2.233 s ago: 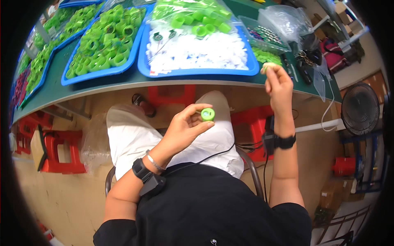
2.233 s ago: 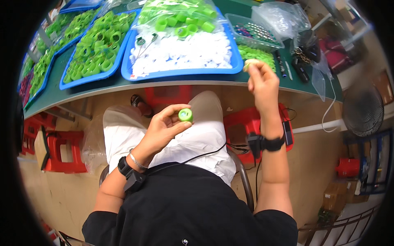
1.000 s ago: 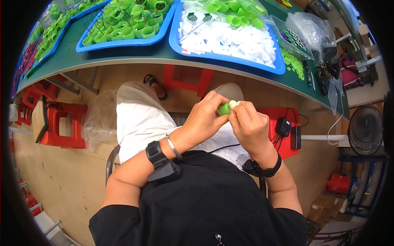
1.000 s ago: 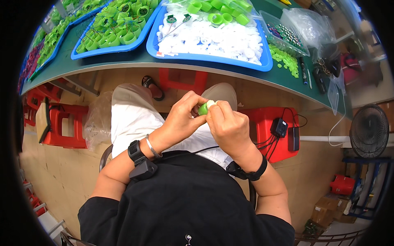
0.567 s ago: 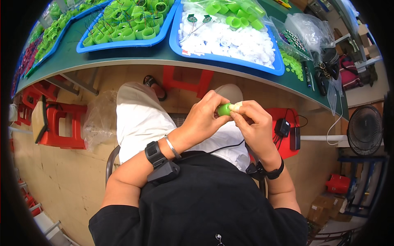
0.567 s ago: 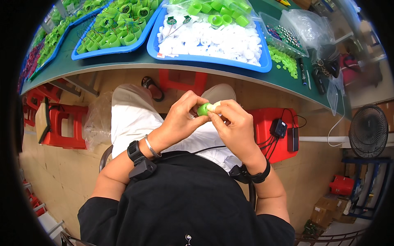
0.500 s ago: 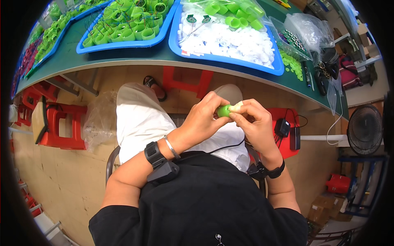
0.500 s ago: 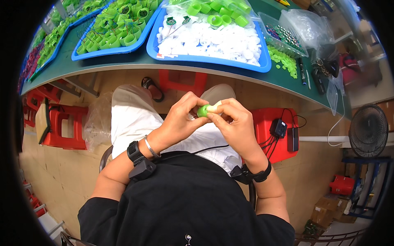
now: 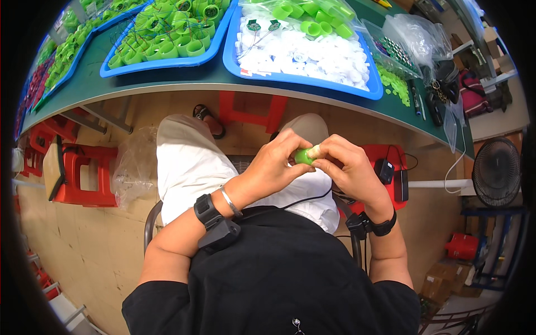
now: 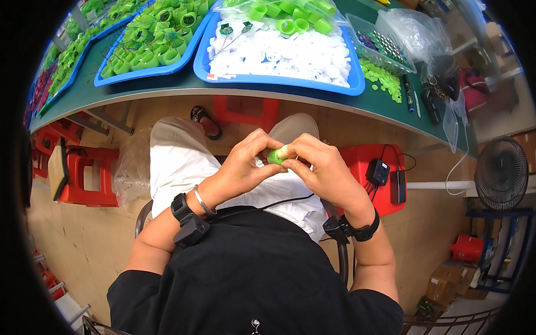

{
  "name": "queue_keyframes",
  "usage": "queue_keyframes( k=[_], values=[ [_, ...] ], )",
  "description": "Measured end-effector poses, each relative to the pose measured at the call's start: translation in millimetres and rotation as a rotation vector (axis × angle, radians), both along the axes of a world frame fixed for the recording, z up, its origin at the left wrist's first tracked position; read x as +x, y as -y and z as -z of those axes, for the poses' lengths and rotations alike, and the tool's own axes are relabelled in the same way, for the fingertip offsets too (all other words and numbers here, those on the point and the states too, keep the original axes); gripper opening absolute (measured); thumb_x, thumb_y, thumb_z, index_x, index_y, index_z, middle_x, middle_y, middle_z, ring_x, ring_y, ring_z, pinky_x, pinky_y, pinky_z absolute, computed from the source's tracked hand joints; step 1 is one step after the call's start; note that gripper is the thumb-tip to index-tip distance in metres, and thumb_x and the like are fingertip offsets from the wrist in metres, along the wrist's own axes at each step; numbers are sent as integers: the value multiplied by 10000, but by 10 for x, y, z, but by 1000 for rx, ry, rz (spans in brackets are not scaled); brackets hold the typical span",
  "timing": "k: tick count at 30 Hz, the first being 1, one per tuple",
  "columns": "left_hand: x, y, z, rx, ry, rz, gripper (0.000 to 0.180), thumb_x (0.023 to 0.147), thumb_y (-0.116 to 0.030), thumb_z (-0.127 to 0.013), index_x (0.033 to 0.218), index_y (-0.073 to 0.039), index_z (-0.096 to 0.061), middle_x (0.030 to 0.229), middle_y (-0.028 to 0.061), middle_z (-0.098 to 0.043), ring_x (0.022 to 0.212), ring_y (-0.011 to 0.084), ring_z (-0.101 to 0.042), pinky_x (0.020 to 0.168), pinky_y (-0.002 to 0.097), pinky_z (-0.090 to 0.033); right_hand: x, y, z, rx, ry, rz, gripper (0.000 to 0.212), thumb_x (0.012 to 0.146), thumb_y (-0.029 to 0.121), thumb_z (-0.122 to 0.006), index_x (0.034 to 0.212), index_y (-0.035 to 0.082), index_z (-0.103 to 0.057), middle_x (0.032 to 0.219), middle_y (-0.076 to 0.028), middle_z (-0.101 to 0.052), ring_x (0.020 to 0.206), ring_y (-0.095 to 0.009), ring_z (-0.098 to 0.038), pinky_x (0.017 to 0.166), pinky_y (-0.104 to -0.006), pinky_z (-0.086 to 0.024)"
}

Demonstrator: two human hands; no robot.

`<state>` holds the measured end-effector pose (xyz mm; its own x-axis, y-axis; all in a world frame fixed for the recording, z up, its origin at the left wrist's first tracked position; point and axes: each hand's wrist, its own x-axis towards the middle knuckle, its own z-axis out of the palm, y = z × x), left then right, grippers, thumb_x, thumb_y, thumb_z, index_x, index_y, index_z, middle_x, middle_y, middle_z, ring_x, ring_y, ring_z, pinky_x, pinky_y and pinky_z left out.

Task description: Assembling small green plastic caps and white components at a factory workbench.

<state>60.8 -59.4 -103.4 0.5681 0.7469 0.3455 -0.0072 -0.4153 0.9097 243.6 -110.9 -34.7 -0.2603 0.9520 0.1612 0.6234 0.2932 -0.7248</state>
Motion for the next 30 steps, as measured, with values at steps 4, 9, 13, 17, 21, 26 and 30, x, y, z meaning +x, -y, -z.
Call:
queue_keyframes(
  k=[4,9,13,17,21,26,30],
  values=[
    [-5,-3,-16,-5,-4,6,319,755,-79,-786,1022,-10,-626,887,66,-541,748,158,-550,658,278,-473,13,12,33,106,72,-48,103,843,12,-652,943,22,-629,832,-97,-597,685,-252,-609,602,-334,-489],
    [8,8,-39,-16,27,-21,320,756,-87,-788,1020,-6,-624,874,63,-534,741,154,-542,657,274,-467,-35,90,169,203,26,36,106,844,8,-654,942,4,-613,848,-99,-588,687,-234,-612,604,-323,-495],
    [8,3,-72,26,14,-30,329,759,-78,-782,1033,-7,-616,878,70,-533,745,164,-550,652,279,-474,-60,96,172,248,-11,65,107,847,-5,-655,939,-17,-604,857,-96,-581,681,-193,-604,598,-299,-489],
    [21,6,-87,84,40,-15,342,761,-56,-770,1053,-9,-598,885,85,-529,749,181,-560,643,291,-487,-69,77,160,235,-68,86,104,848,-11,-653,937,-26,-601,852,-88,-582,676,-165,-594,592,-281,-481],
    [29,17,-87,96,23,-29,343,757,-47,-769,1049,-6,-595,884,91,-529,753,190,-566,644,293,-492,-98,83,149,183,-103,127,109,838,-23,-657,933,-28,-605,848,-81,-584,672,-148,-590,589,-272,-480],
    [39,17,-70,108,20,-53,336,757,-43,-764,1044,-1,-595,891,91,-535,753,195,-570,645,296,-494,-138,120,133,167,-75,171,100,833,-28,-661,921,-23,-614,824,-73,-588,669,-143,-595,592,-265,-484],
    [39,23,-63,99,9,-59,326,759,-43,-761,1036,-1,-594,889,90,-538,753,197,-572,642,301,-491,-151,124,132,153,-99,188,98,833,-22,-665,918,-20,-618,811,-72,-587,658,-142,-591,581,-267,-477]
  ],
)
